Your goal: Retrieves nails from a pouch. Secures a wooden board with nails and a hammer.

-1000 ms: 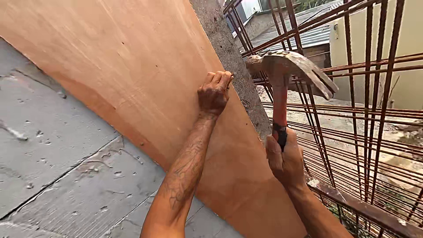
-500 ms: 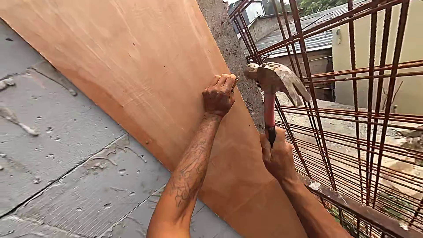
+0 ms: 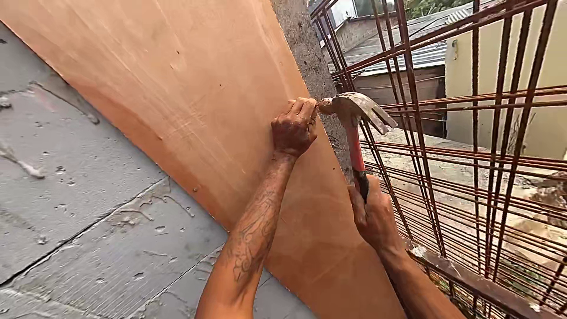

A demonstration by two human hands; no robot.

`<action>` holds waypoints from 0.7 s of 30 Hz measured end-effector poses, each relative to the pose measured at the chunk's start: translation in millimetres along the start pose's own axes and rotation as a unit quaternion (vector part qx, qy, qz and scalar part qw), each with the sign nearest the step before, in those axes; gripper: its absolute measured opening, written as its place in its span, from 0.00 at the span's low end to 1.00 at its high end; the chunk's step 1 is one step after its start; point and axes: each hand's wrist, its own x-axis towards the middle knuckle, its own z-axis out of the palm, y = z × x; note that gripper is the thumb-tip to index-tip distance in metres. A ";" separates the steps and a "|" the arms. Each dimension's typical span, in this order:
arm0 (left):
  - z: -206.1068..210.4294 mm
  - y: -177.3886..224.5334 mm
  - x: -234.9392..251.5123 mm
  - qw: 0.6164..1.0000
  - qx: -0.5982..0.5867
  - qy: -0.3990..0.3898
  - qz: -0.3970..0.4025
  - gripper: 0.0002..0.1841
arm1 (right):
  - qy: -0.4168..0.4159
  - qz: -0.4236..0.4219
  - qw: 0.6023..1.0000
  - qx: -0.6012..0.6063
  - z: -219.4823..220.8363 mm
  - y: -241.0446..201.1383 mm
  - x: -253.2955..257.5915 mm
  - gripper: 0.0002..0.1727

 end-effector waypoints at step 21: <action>-36.6 -47.5 97.1 0.989 0.015 -0.125 0.077 0.24 | -0.134 0.152 0.979 0.003 51.8 17.6 -42.7 0.21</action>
